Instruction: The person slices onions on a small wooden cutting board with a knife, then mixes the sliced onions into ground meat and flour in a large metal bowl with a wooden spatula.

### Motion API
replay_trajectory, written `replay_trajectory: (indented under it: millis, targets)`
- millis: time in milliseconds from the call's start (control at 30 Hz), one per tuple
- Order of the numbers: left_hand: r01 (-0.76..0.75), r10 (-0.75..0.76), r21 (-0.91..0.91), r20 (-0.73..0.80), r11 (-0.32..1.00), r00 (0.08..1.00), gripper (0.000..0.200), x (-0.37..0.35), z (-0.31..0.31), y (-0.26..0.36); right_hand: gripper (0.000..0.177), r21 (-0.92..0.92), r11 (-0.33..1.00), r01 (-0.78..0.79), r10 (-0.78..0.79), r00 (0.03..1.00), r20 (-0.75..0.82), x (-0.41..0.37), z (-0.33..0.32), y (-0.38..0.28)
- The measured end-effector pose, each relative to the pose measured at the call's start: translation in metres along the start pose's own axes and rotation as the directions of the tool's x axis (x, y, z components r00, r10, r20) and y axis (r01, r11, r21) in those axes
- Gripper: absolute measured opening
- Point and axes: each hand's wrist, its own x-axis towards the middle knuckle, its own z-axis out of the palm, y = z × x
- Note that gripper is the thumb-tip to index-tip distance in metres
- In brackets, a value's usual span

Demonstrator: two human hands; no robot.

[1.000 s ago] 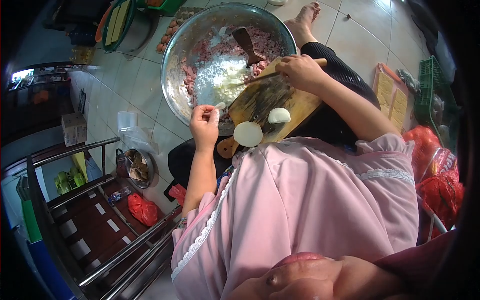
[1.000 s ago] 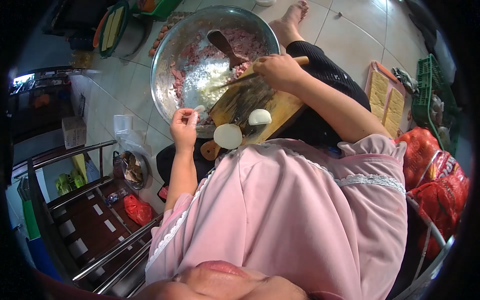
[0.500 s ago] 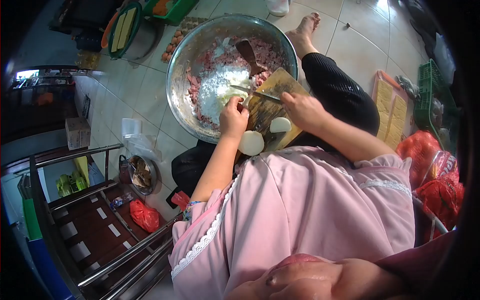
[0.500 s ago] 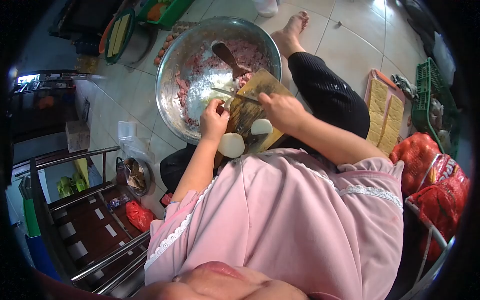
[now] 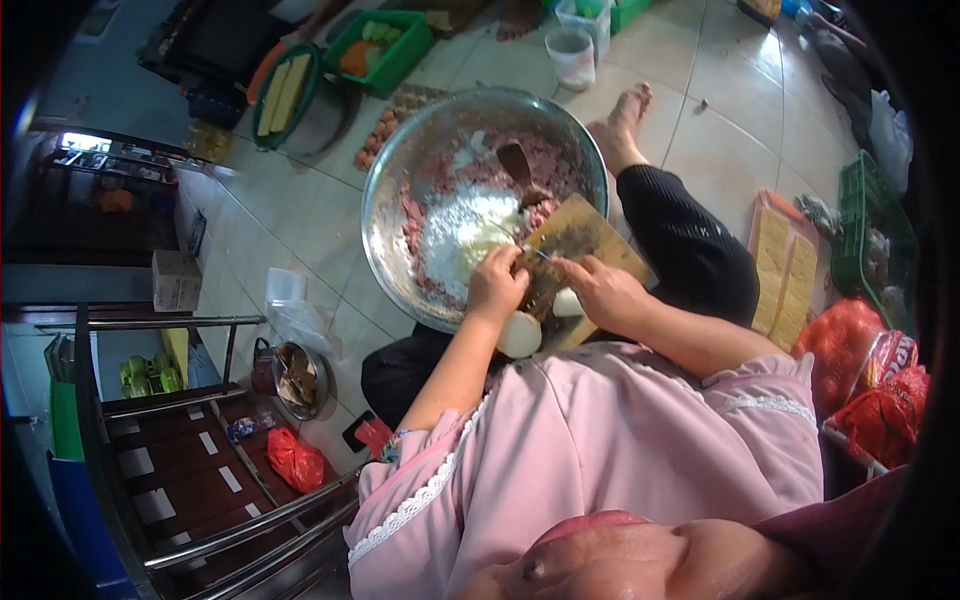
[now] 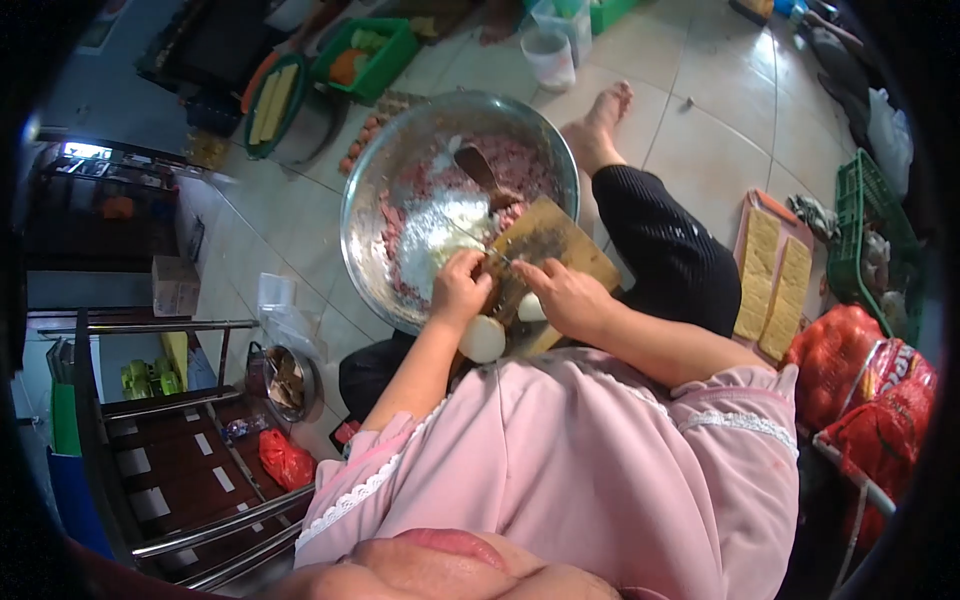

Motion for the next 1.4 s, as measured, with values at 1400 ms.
replay_trajectory:
  millis: [1400]
  targets:
    - [-0.020, 0.028, 0.117, -0.065, 0.993, 0.997, 0.011, -0.006, 0.017, -0.007, 0.051, 0.115, 0.992, 0.047, -0.043, 0.998, -0.036, 0.005, 0.014, 0.018]
